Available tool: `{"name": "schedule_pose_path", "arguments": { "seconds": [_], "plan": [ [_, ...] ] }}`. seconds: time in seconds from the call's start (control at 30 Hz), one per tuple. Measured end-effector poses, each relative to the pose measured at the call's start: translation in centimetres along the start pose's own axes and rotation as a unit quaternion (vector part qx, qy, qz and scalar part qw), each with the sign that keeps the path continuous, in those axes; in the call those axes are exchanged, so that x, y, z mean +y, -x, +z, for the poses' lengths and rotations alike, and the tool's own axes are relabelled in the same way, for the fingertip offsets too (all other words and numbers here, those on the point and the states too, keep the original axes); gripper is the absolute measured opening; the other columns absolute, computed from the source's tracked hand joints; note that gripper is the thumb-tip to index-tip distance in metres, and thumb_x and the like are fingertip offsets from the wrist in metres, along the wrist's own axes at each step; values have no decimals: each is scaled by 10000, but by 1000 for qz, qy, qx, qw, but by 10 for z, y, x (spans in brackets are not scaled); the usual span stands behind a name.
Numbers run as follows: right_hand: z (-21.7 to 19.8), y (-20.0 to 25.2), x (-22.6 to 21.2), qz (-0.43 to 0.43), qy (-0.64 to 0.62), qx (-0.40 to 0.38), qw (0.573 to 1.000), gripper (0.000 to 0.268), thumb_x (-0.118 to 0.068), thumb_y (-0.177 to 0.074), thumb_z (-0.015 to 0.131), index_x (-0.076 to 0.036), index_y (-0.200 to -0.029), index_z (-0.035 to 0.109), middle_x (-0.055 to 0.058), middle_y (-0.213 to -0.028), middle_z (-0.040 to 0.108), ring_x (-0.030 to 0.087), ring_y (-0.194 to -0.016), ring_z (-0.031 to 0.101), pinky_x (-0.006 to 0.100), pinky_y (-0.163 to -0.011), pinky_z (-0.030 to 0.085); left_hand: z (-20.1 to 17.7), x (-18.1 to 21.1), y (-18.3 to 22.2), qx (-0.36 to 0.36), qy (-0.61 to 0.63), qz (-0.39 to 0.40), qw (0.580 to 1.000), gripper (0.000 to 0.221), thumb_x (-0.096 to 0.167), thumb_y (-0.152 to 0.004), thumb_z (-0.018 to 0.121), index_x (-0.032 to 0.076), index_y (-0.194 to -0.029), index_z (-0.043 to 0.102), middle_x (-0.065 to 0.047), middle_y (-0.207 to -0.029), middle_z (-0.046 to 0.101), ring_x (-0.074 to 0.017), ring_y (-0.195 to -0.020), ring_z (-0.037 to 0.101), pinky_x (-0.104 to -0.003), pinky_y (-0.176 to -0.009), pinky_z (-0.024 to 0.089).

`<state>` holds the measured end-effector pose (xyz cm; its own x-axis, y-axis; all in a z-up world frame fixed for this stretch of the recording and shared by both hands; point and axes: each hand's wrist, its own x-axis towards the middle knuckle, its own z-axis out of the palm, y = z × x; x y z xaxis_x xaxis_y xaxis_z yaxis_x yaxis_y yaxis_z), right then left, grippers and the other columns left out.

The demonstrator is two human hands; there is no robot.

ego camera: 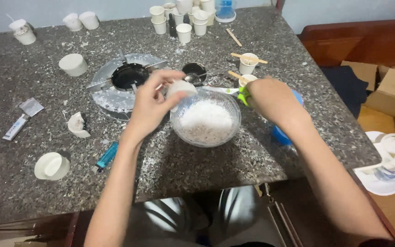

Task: Cutting small pieces of wax material using scissors and collecting them in a bowl for candle making.

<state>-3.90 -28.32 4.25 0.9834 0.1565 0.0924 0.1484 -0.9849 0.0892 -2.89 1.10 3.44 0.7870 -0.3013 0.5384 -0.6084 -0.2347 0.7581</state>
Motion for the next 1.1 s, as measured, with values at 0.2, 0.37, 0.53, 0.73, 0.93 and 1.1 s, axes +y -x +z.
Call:
{"name": "schedule_pose_path", "arguments": {
  "seconds": [0.2,0.37,0.53,0.73,0.93,1.1],
  "plan": [
    [-8,4,9,-60,109,28,992,168,-213,-834,770,-104,-961,784,107,-790,746,282,-766,754,403,-664,616,0,24,9,-33,-132,94,986,285,243,-881,819,212,-1157,756,32,-1061,745,-153,-992,618,-301,-864,516],
    [-30,8,1,-156,150,12,976,260,-368,-809,738,-125,-891,774,100,-780,756,285,-784,759,401,-716,604,6,18,14,-78,-205,136,966,252,246,-831,831,187,-1066,764,-24,-997,749,-213,-1001,643,-335,-850,537],
    [-43,18,-4,-227,225,73,945,407,-571,-699,617,-195,-785,749,31,-705,742,215,-848,723,341,-812,489,9,23,8,-31,-202,136,969,298,233,-835,853,195,-1116,763,-10,-1051,737,-207,-1083,624,-346,-949,518],
    [-37,19,-2,-189,246,70,948,368,-522,-702,648,-234,-900,766,-38,-867,778,167,-917,690,331,-799,426,12,24,5,-16,-180,115,977,335,272,-833,857,247,-1148,748,38,-1050,740,-166,-1065,645,-328,-938,524],
    [-57,23,-16,-150,181,9,972,415,-562,-644,676,-237,-879,783,-9,-860,769,234,-861,728,387,-730,550,39,41,16,-32,-120,131,984,304,213,-861,836,173,-1142,729,-31,-1051,738,-219,-1043,642,-367,-920,523],
    [-59,23,-7,-113,200,14,973,417,-597,-677,651,-220,-813,769,11,-758,752,242,-785,746,382,-690,559,35,18,12,-80,-185,126,971,256,234,-834,842,148,-1064,769,-64,-999,750,-243,-998,654,-368,-887,536]
  ]
}}
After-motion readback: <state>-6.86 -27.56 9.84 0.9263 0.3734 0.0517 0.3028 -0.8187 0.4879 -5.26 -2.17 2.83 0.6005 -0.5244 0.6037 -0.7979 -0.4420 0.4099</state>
